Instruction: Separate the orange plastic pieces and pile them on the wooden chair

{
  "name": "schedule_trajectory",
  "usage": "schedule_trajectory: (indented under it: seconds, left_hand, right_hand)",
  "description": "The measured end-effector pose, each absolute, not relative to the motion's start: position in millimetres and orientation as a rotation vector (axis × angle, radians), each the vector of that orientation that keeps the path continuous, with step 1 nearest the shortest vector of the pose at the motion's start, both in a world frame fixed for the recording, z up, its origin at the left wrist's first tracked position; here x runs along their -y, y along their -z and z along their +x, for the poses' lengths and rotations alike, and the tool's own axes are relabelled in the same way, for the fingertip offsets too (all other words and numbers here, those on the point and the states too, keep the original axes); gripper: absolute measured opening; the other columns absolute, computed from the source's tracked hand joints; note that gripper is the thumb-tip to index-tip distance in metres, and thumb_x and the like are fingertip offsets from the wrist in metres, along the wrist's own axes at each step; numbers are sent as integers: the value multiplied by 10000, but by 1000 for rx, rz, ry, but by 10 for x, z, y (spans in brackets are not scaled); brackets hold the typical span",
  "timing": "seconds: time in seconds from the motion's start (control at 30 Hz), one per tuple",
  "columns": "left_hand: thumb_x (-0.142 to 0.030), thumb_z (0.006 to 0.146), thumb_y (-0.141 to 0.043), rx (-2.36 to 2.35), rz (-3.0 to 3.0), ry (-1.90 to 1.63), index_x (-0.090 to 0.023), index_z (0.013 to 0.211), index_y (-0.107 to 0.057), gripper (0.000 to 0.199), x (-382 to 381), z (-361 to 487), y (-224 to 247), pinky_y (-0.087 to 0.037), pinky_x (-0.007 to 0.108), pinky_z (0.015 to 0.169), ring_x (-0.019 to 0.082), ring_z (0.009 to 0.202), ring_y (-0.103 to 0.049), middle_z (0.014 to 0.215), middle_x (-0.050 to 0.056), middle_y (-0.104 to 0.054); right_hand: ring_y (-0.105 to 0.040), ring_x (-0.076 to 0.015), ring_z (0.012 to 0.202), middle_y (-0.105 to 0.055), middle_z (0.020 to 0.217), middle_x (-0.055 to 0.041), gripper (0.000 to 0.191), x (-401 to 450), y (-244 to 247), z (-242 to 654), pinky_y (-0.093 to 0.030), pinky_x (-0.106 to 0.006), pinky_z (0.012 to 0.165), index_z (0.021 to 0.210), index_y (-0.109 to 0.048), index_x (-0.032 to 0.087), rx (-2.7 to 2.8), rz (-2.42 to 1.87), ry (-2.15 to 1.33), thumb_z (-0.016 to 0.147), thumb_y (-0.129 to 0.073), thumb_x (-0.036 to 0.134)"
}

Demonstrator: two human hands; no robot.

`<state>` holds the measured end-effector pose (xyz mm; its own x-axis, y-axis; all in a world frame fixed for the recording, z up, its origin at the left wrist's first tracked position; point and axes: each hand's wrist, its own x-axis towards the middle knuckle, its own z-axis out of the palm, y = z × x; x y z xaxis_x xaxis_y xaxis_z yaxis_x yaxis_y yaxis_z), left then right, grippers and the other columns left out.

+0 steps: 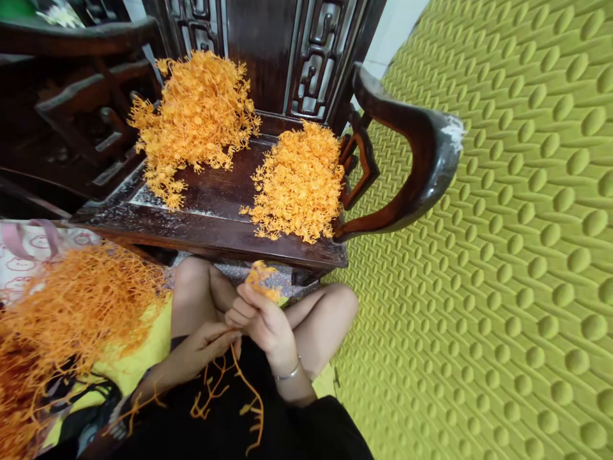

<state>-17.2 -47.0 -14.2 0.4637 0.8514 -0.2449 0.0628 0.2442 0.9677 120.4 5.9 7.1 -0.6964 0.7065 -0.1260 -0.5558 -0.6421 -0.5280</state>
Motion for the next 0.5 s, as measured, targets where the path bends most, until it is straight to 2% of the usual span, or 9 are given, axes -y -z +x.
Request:
schedule_trajectory:
  seconds: [0.13,0.2,0.33,0.5]
  left_hand:
    - [-364,967,-347,-938,1453,-619,-157,659,-589,443,569,-216,-62,-280,236,514,105,488,-380,525,-35,-409]
    - [-333,982,-311,-908,1530,-624,-171,638,-553,451,622,-252,-142,-293,230,522,102,488,-392,531,-32,-425]
    - [-294,992,-289,-817,1655,-644,-188,637,-471,413,709,-299,-222,-342,213,594,98,528,-448,577,-30,-492]
    - [-314,996,-268,-768,1668,-534,-197,646,-432,404,773,-364,-239,-347,220,603,98,510,-425,569,-38,-452]
  right_hand:
    - [-101,-26,326,-132,364,130,662,-53,-370,1273,-201,-154,335,505,-193,183,626,-209,-2277,730,-738,484]
    - [-102,-19,291,-145,342,135,637,-79,-540,1239,-157,-157,296,488,-202,200,664,58,-2226,736,-736,444]
    - [-173,-15,267,-230,368,120,511,-133,-819,1199,-208,-151,282,507,-213,226,640,591,-2030,866,-575,265]
    - [-232,3,288,-255,403,125,511,-214,-987,1291,-216,-120,296,544,-225,229,586,846,-2050,793,-639,396]
